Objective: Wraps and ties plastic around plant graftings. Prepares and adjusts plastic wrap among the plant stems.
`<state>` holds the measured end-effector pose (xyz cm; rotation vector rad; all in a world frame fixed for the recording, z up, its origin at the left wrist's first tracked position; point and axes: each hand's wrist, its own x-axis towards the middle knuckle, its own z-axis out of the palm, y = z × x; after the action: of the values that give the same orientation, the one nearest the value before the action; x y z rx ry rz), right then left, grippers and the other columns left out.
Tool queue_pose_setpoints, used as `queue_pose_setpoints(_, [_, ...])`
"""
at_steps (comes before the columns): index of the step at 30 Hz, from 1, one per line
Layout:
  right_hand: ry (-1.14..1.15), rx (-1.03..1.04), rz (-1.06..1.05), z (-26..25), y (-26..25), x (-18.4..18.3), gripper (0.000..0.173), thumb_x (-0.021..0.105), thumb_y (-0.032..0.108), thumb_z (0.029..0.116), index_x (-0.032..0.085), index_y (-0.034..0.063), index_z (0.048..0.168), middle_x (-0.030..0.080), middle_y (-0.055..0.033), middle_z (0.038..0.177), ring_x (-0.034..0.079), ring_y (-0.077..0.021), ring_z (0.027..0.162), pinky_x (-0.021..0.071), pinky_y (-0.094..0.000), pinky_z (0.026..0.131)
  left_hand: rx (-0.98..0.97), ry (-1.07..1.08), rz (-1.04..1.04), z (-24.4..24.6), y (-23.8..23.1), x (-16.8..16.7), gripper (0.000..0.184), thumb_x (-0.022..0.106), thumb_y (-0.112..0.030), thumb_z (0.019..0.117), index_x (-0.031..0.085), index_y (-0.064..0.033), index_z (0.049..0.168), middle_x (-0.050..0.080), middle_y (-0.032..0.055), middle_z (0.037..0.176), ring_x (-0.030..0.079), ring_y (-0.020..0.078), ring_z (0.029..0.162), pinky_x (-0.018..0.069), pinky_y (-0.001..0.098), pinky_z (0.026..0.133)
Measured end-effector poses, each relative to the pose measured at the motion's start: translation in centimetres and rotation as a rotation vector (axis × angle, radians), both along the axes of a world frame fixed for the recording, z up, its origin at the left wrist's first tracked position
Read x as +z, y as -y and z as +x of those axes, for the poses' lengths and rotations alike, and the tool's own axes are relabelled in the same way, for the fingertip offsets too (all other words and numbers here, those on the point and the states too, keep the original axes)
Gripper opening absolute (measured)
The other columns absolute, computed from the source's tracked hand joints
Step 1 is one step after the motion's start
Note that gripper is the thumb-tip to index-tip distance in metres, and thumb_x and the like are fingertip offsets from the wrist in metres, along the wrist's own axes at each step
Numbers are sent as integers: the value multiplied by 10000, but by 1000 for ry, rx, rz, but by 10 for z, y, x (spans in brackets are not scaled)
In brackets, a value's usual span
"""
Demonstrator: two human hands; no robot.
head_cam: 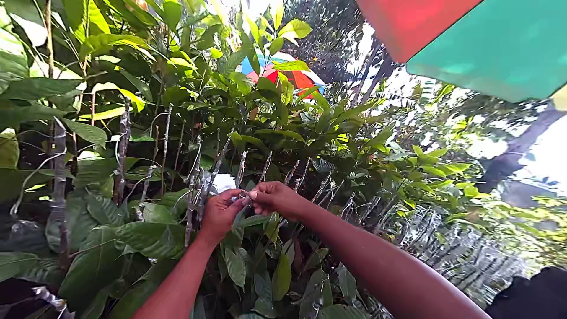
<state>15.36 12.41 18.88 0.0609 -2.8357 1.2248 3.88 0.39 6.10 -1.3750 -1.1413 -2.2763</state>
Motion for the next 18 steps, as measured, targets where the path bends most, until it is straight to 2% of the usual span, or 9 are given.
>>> queue_pose_setpoints(2, [-102,32,240,1,2,-5,267,654,176,984,638,-6,1179,668,-51,993,632,-77,827,541,-265,778,7,32,-4,2,1,1,113,689,-118,951,725,-44,1028,720,-38,899,582,-10,625,494,166,556])
queue_pose_setpoints(3, [-156,-30,311,1,7,-6,258,649,178,981,653,-10,1158,675,-75,979,635,-106,835,536,-304,797,10,38,-17,3,1,3,117,683,-120,955,721,-44,1035,712,-40,892,561,-14,591,479,159,524])
queue_pose_setpoints(7, [-340,-302,300,-8,11,-11,184,604,189,1027,651,23,1093,676,-80,899,659,-155,756,559,-359,745,-99,54,-152,6,5,8,108,674,-114,955,717,-58,1037,704,-60,892,563,-16,584,486,153,528])
queue_pose_setpoints(9, [-537,-211,634,-7,6,-20,182,601,166,1009,649,15,1100,683,-110,971,684,-225,820,577,-429,769,-151,86,-159,6,7,9,97,676,-101,950,728,-61,1021,708,-60,886,567,-11,590,487,155,533])
queue_pose_setpoints(10, [-718,-88,842,-7,-1,-27,170,604,137,992,684,11,1072,702,-132,980,709,-256,819,598,-443,729,-162,104,-150,5,8,9,89,682,-92,946,733,-60,1010,712,-57,877,568,-6,589,489,159,536])
queue_pose_setpoints(11, [-875,38,1007,-8,-5,-31,150,587,109,993,707,32,1039,710,-133,952,709,-269,808,591,-431,694,-164,118,-141,4,8,9,78,691,-79,936,736,-60,997,718,-52,865,576,1,586,498,164,540])
queue_pose_setpoints(13, [-1008,200,1172,-5,-7,-29,130,580,58,996,709,48,985,707,-120,882,701,-279,769,578,-415,657,-163,128,-130,3,9,8,63,708,-63,918,733,-58,976,724,-40,860,606,18,598,529,179,557])
queue_pose_setpoints(16, [-867,123,1153,3,-16,-15,140,564,47,983,687,32,918,669,-120,826,680,-288,708,561,-441,594,-146,125,-100,-1,11,10,100,706,-51,919,717,-39,1017,731,-6,923,647,55,643,568,209,586])
queue_pose_setpoints(18, [-620,-37,1092,13,-26,-8,194,525,111,1011,690,22,963,678,-149,896,697,-332,751,573,-519,619,-104,162,-70,-5,17,12,149,695,-22,921,692,-17,1070,724,19,929,665,85,657,592,236,604])
